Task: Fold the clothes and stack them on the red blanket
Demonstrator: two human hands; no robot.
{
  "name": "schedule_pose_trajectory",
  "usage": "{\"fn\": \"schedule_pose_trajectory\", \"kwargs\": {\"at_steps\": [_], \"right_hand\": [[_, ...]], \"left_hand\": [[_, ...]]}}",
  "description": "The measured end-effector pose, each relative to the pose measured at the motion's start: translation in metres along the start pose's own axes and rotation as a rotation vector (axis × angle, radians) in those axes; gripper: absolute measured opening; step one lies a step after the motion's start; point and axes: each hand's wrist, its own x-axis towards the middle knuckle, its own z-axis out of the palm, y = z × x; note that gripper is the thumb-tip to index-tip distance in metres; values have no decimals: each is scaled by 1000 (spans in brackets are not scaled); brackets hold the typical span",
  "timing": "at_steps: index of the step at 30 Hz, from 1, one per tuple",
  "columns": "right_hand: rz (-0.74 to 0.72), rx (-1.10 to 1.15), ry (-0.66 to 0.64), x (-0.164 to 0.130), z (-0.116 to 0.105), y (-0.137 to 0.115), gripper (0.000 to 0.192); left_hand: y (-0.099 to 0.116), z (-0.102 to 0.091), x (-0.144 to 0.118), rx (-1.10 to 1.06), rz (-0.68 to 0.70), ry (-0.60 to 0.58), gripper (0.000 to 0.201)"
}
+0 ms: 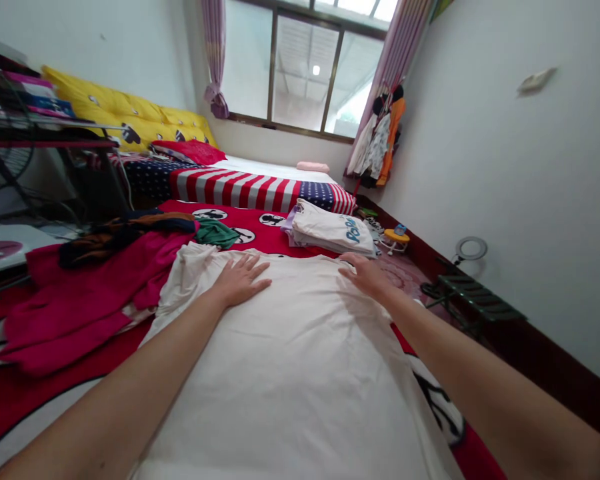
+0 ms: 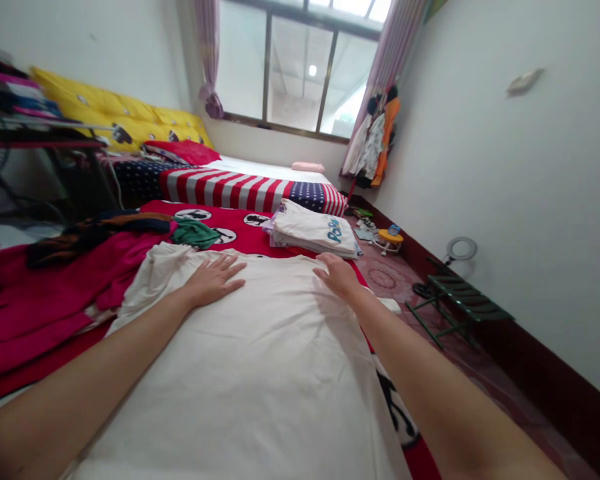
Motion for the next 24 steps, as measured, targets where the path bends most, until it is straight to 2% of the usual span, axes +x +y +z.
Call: {"fn": "schedule_pose_trajectory", "kwargs": {"at_steps": [3, 5, 10, 12, 15, 17, 19, 22, 24], "right_hand": [[30, -2, 135, -37, -23, 13, 27], [66, -2, 147, -67, -27, 24, 21], [202, -11, 71, -130, -13, 37, 22], [234, -4, 61, -143, -7, 35, 23], [203, 34, 75, -153, -3, 33, 27], [149, 88, 76, -158, -4, 36, 30], [78, 140, 61, -164, -4, 44, 34], [-37, 175, 46, -176, -3, 59, 38], [-111, 200, 46, -186, -2, 67, 35]], "left_hand": [[0, 0, 0, -7, 1, -2, 62], [0, 1, 0, -5, -2, 11, 62], [3, 2, 0, 13, -4, 30, 60], [7, 0, -2, 22, -22, 24, 61], [14, -7, -9, 47, -63, -23, 62], [14, -14, -20, 77, -44, -68, 59], [7, -22, -38, 89, 48, -129, 55], [-12, -37, -80, 46, 179, -217, 55], [-25, -49, -113, -8, 196, -253, 56]]}}
